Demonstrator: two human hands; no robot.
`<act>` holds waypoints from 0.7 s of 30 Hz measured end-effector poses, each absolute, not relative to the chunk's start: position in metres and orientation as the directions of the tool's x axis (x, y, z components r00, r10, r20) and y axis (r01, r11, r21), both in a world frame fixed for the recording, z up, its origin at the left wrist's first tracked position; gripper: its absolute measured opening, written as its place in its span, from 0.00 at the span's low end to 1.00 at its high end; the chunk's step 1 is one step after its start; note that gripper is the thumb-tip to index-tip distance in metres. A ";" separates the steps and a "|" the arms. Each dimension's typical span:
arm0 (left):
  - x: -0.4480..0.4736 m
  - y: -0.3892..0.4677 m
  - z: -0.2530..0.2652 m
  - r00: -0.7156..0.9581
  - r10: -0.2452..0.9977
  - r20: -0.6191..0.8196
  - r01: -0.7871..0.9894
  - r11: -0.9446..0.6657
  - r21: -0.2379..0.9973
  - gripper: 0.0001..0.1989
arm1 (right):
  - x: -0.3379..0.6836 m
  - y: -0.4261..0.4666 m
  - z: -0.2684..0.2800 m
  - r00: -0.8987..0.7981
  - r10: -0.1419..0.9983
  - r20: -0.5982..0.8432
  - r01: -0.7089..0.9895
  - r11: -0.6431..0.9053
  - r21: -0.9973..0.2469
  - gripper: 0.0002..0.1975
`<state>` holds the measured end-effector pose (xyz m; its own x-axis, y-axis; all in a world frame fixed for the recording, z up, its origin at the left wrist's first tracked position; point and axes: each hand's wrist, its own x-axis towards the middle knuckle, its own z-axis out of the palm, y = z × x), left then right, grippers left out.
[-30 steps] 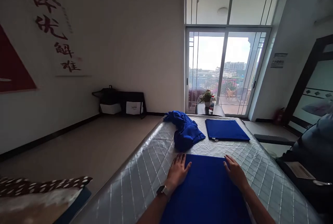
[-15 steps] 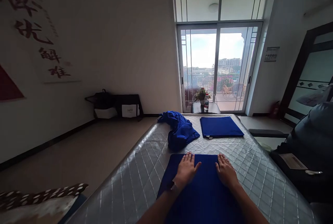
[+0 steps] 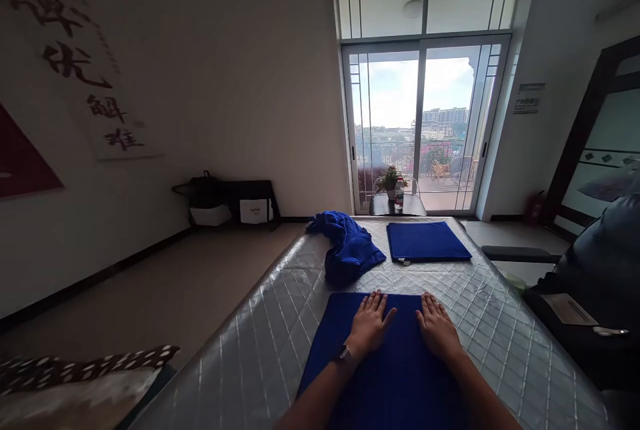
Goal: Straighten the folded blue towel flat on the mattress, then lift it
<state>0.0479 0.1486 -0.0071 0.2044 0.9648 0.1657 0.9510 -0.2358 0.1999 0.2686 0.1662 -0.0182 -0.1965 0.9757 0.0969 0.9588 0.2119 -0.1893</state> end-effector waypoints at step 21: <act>-0.047 0.127 -0.002 -0.035 0.980 0.197 0.998 0.026 0.049 0.43 | 0.258 0.127 0.000 -0.223 0.971 0.082 0.961 0.234 -0.151 0.34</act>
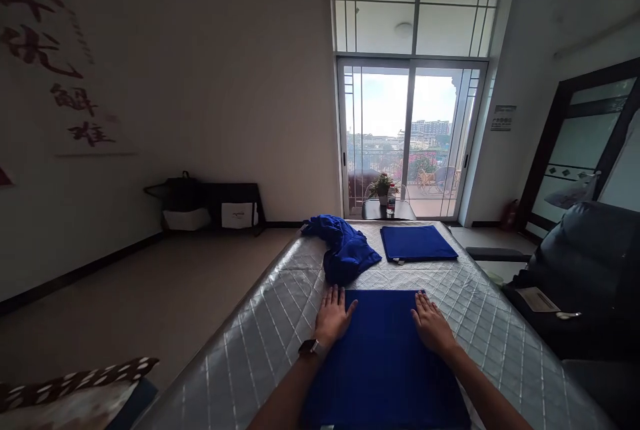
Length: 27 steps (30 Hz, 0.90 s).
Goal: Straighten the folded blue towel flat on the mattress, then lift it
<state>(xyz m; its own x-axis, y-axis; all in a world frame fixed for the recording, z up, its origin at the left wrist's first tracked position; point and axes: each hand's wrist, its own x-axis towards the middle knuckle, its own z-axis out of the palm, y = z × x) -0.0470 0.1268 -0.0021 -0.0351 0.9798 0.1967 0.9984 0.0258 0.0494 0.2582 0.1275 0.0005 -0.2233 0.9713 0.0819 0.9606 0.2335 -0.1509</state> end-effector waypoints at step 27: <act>-0.088 0.072 -0.021 0.019 0.981 0.194 0.976 -0.061 0.210 0.40 | 0.256 0.101 0.032 -0.220 0.944 0.245 0.920 0.285 -0.268 0.32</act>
<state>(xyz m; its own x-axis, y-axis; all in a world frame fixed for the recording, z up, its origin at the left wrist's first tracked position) -0.0883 0.0717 -0.0215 0.0192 0.9808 0.1942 0.9758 -0.0607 0.2100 0.2557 0.1009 0.0322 -0.2204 0.9441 0.2453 0.9204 0.2845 -0.2680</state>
